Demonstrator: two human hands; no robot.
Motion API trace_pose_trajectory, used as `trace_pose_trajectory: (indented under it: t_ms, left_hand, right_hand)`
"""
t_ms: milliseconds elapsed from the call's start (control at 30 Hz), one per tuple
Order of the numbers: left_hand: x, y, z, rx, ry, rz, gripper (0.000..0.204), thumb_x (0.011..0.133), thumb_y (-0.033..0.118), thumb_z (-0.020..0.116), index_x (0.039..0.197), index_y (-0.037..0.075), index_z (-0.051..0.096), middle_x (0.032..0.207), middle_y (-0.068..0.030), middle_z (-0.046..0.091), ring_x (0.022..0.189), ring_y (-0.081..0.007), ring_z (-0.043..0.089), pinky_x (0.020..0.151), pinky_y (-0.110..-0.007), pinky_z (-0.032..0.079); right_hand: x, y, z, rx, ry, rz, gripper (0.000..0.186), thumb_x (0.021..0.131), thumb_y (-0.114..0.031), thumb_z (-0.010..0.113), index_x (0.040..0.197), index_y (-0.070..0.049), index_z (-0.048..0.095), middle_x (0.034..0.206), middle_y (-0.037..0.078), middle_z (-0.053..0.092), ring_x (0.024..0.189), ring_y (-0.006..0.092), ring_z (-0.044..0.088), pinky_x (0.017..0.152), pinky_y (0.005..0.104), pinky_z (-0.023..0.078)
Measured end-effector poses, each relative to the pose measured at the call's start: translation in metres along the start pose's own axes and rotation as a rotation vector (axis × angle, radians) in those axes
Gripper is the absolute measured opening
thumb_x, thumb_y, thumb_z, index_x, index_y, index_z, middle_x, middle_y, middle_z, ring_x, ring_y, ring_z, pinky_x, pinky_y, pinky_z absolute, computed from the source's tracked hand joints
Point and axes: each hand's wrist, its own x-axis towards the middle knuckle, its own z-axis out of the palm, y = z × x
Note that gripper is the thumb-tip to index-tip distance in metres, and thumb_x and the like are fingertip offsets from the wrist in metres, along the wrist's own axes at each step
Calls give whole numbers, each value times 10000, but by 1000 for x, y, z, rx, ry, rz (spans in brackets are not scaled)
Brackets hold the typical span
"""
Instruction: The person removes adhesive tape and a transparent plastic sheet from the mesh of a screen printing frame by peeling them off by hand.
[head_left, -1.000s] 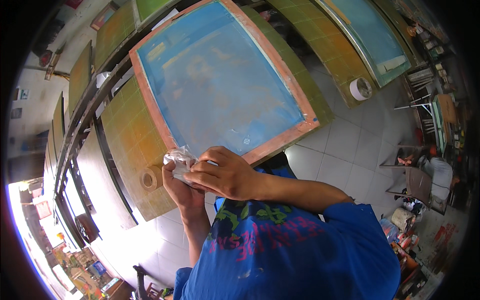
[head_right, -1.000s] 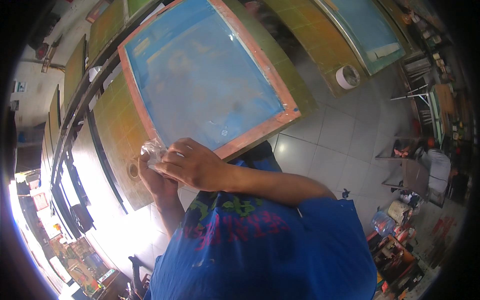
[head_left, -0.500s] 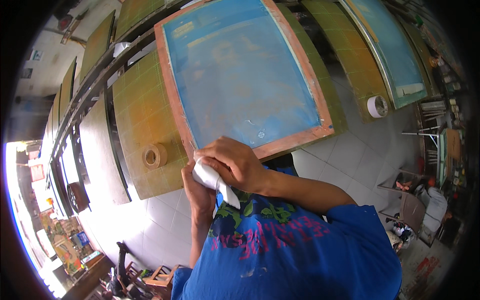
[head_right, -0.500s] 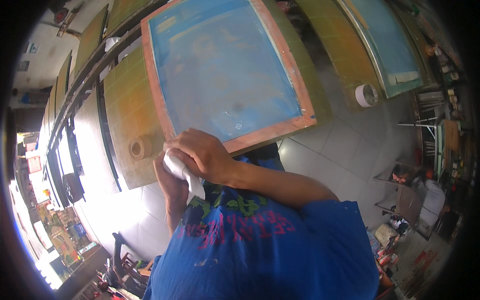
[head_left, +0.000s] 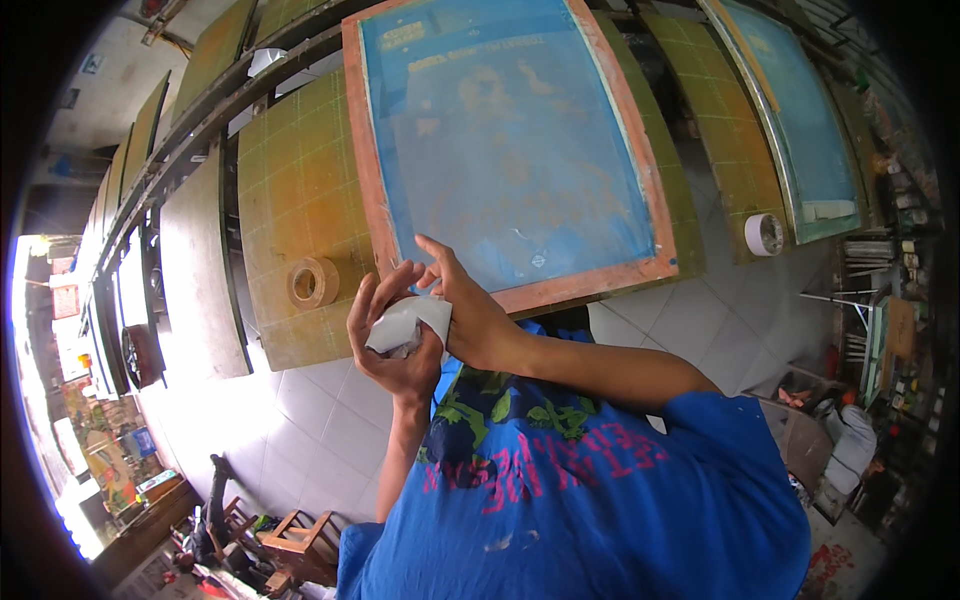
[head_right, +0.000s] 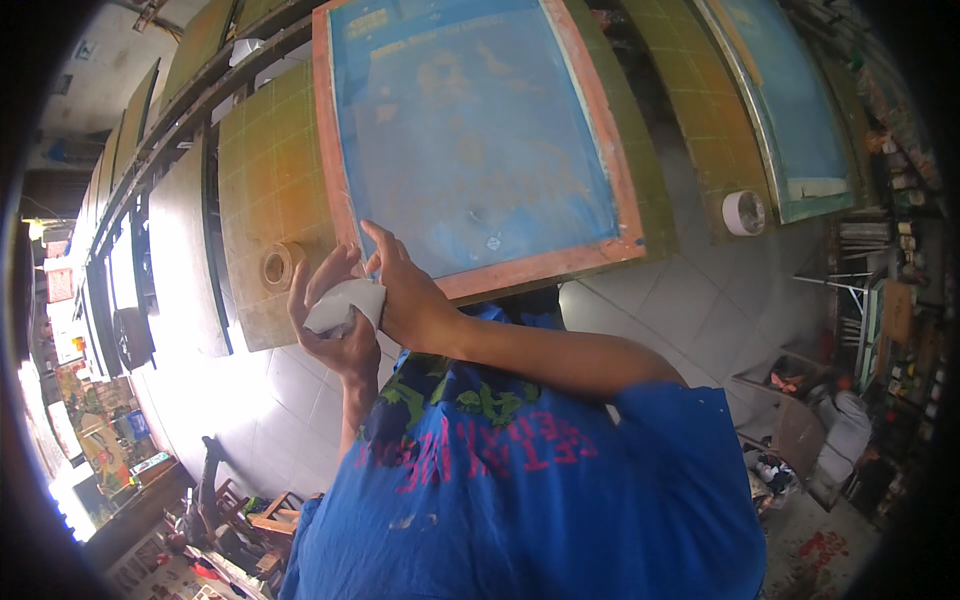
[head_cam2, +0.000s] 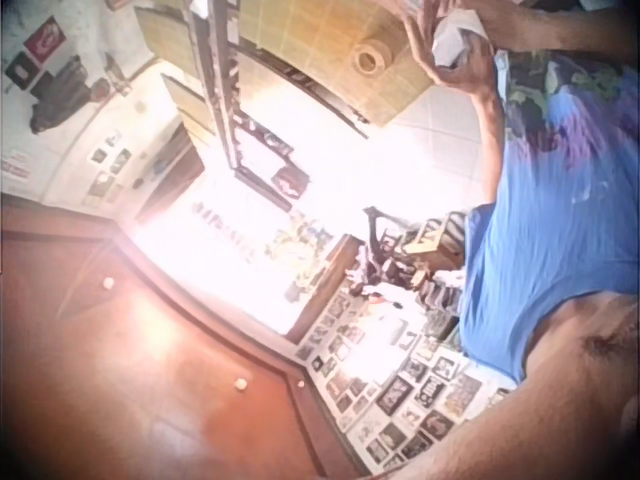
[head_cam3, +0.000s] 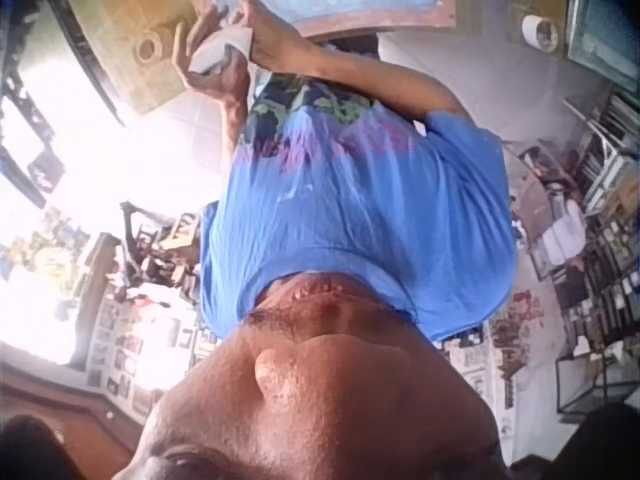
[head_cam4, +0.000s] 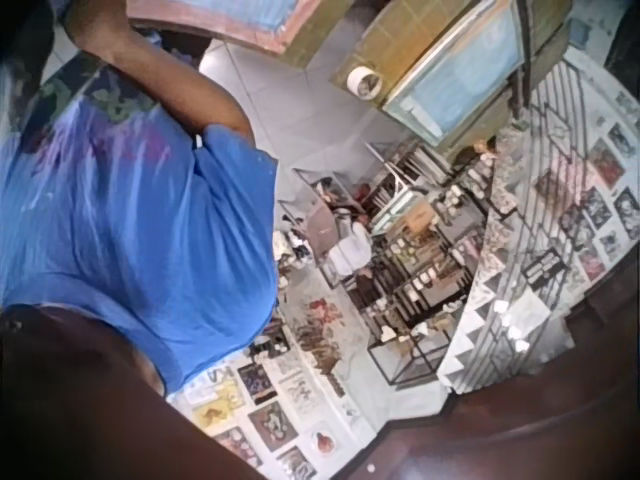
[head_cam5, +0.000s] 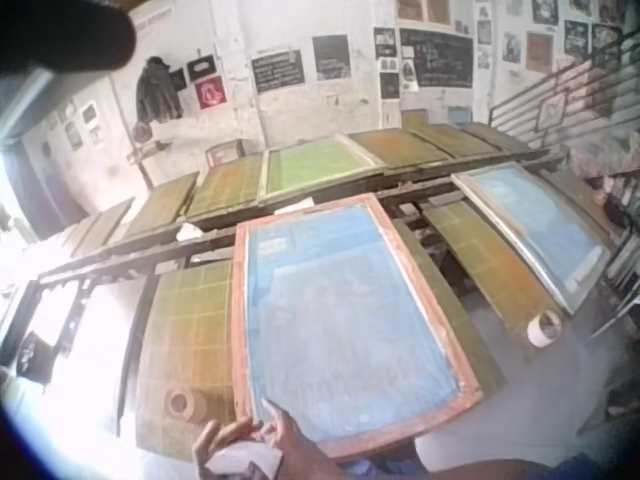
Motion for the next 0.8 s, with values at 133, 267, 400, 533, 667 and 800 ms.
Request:
trace_pose_trajectory:
  t_ms: [133, 267, 400, 533, 667, 800]
  left_hand:
    - [2, -2, -5, 26, 227, -29, 675, 876, 92, 736, 1456, -30, 412, 1269, -247, 669, 1064, -315, 709, 889, -405, 596]
    - [46, -13, -42, -253, 566, -244, 458, 987, 23, 553, 1428, 22, 431, 1437, -262, 546, 1135, -359, 685, 897, -417, 613]
    - [47, -34, -58, -187, 478, -128, 479, 997, -11, 520, 1450, 48, 376, 1556, -247, 384, 1253, -430, 612, 937, -495, 633]
    - [34, -49, -56, -204, 396, -322, 455, 996, 7, 543, 1426, 51, 401, 1369, -241, 546, 1097, -338, 691, 804, -367, 640]
    - [26, -65, -44, -239, 408, -412, 443, 952, 10, 575, 1383, 28, 472, 970, -165, 706, 760, -197, 690, 619, -253, 519]
    - [20, -78, -24, -122, 395, -408, 403, 943, 64, 635, 1311, -52, 517, 873, -124, 682, 756, -183, 685, 678, -280, 532]
  right_hand:
    - [-4, -7, 2, 366, -138, 161, 759, 1051, -187, 592, 1637, -85, 120, 1352, 137, 490, 989, 176, 577, 893, 322, 509]
    - [-3, 15, -34, 610, -69, 299, 468, 1084, -274, 567, 1494, -69, 473, 1139, 85, 644, 890, 145, 651, 767, 301, 528]
    - [-25, 28, -97, -472, 321, -51, 194, 969, -213, 729, 1034, -32, 755, 874, 77, 704, 795, 218, 692, 723, 336, 541]
    - [-57, 47, -131, -925, 254, -77, 127, 880, -114, 773, 974, -31, 762, 910, 70, 693, 836, 267, 686, 724, 375, 551]
    - [-68, 51, -125, -1073, 187, -133, 118, 863, -104, 773, 960, -39, 764, 920, 53, 673, 880, 249, 686, 726, 378, 558]
    - [-64, 52, -124, -1149, 143, -146, 123, 862, -121, 773, 960, -48, 763, 914, 47, 647, 876, 241, 678, 706, 375, 563]
